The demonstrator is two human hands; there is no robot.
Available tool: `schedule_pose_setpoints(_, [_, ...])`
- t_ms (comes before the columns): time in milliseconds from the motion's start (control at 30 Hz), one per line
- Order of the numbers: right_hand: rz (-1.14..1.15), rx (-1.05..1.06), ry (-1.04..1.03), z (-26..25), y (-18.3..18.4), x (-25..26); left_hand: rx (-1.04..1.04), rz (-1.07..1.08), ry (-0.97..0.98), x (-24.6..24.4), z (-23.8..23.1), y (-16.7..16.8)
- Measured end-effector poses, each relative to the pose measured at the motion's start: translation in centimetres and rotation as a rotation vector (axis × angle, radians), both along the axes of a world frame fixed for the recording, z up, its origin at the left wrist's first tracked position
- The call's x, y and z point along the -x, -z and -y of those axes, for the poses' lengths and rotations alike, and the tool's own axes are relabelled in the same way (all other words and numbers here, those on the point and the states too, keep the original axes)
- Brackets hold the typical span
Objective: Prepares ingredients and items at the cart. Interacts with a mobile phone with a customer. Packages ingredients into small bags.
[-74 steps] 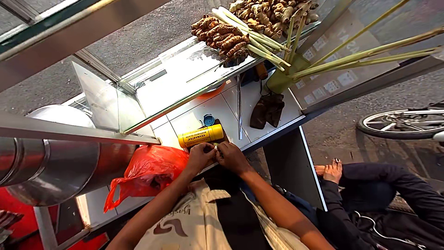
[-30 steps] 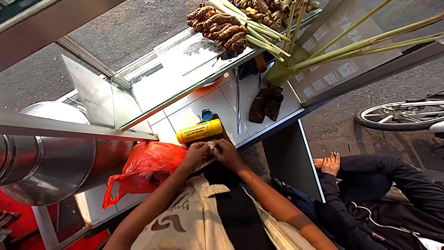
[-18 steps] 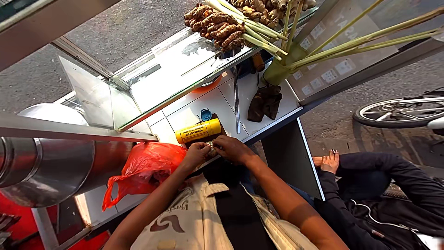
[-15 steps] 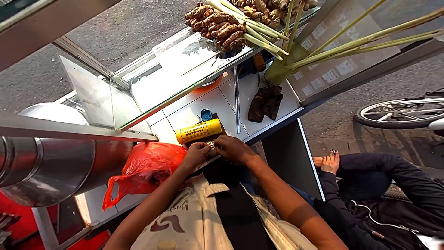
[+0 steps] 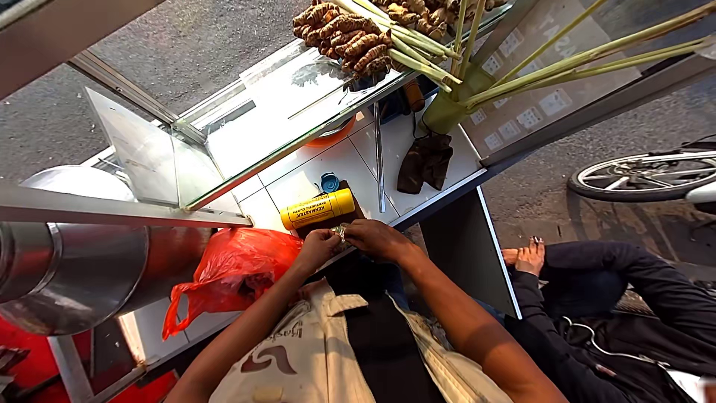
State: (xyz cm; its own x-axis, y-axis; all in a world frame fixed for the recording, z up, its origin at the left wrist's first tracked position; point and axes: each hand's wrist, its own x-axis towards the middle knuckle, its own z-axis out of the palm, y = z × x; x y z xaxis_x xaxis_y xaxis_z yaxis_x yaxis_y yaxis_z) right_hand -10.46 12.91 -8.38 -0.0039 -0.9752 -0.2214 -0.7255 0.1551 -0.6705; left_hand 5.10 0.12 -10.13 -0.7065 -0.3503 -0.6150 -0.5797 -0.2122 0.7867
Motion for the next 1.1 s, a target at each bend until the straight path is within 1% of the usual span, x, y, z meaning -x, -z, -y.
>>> schedule_pose_setpoints(100, [-0.015,0.008,0.016,-0.1,0.3,-0.2,-0.040,0.010,-0.030,0.1,-0.1,-0.1])
schedule_pose_setpoints(167, [-0.041,0.023,0.036,-0.2,0.5,-0.5,-0.106,0.016,-0.076,0.2,-0.2,-0.3])
schedule_pose_setpoints(267, [-0.101,0.110,0.050,-0.3,1.2,-1.0,-0.212,0.007,-0.145,0.3,-0.3,-0.6])
schedule_pose_setpoints(367, [-0.177,0.221,0.067,-0.6,2.3,-1.7,-0.223,-0.022,-0.141,0.0,-0.3,-0.3])
schedule_pose_setpoints(433, [-0.235,0.307,0.094,-0.8,3.0,-2.2,-0.167,-0.042,-0.119,-0.1,-0.3,-0.1])
schedule_pose_setpoints(500, [-0.264,0.349,0.116,-0.9,3.5,-2.5,-0.072,-0.080,-0.080,-0.3,-0.3,0.1])
schedule_pose_setpoints(633, [-0.281,0.344,0.181,-0.8,4.2,-2.6,0.195,-0.081,0.017,-1.0,-0.5,0.1])
schedule_pose_setpoints(700, [-0.306,0.365,0.212,-0.7,4.4,-2.8,0.273,-0.062,0.022,-1.2,-0.6,0.0])
schedule_pose_setpoints(867, [-0.294,0.368,0.227,-0.7,4.5,-3.3,0.270,-0.011,0.030,-0.9,-0.1,0.3])
schedule_pose_setpoints(1100, [-0.298,0.398,0.279,-0.5,4.8,-4.2,0.347,0.047,0.035,-0.5,0.0,0.0])
